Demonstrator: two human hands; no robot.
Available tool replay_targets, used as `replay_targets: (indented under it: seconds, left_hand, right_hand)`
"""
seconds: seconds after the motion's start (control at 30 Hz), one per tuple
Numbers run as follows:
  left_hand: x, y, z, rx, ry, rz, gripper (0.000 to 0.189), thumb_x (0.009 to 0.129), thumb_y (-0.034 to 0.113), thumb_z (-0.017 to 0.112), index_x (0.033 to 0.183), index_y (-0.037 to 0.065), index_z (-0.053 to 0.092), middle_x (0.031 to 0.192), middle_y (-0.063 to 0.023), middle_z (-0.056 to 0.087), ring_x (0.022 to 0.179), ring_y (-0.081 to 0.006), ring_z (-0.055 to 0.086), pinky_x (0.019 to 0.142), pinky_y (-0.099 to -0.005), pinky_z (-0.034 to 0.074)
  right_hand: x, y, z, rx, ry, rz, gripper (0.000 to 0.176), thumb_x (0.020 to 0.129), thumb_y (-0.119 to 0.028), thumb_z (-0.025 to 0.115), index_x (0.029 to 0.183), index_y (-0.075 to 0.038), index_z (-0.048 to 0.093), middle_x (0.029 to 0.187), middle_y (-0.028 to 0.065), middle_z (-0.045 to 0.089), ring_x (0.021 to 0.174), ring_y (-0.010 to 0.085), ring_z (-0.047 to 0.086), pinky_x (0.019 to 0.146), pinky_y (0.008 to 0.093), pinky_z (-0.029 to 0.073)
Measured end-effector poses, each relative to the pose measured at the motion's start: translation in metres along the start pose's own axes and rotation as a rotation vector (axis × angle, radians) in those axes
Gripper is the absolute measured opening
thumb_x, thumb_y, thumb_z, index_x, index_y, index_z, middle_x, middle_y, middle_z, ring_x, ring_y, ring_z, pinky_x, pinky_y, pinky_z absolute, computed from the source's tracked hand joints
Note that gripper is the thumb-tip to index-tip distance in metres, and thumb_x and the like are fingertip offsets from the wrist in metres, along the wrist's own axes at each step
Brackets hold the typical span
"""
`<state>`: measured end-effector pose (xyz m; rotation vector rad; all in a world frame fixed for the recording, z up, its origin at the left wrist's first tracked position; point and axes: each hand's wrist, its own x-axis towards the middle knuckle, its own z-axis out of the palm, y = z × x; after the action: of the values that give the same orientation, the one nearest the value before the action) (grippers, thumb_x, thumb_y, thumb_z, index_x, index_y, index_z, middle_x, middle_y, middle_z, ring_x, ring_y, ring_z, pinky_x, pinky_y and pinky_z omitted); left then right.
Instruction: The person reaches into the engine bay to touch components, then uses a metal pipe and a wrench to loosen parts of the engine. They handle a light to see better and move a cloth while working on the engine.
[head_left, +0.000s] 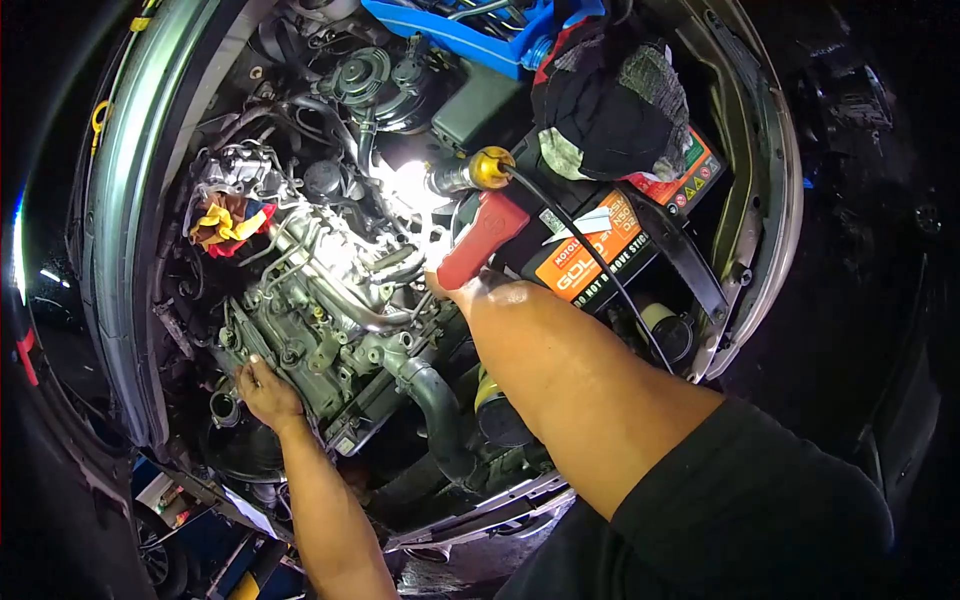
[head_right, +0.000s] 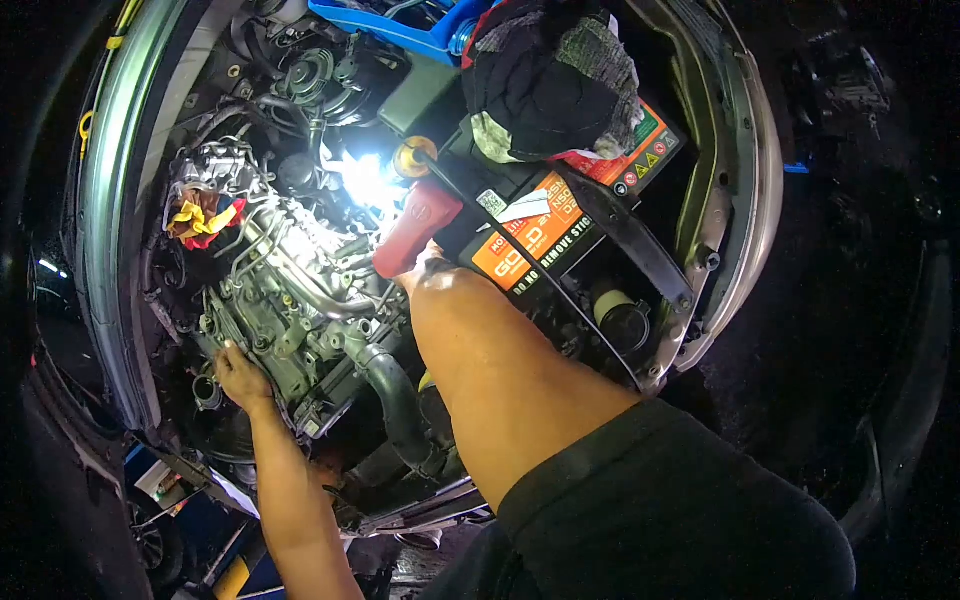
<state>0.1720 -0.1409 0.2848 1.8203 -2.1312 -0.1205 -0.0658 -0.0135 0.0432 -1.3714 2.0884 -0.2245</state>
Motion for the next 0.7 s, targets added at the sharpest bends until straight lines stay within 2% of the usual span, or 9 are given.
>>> replay_targets:
  seconds: [0.7]
  left_hand:
    - [-0.0006, 0.0028, -0.0007, -0.008, 0.000, -0.002, 0.051, 0.095, 0.038, 0.052, 0.107, -0.010, 0.061, 0.130, -0.0280, 0.052, 0.124, -0.0393, 0.046, 0.106, -0.0407, 0.033]
  right_hand:
    - [0.0050, -0.0062, -0.0015, -0.025, -0.018, -0.041, 0.039, 0.076, -0.029, 0.063, 0.107, -0.006, 0.064, 0.102, 0.0206, 0.062, 0.100, 0.0320, 0.057, 0.084, 0.0429, 0.044]
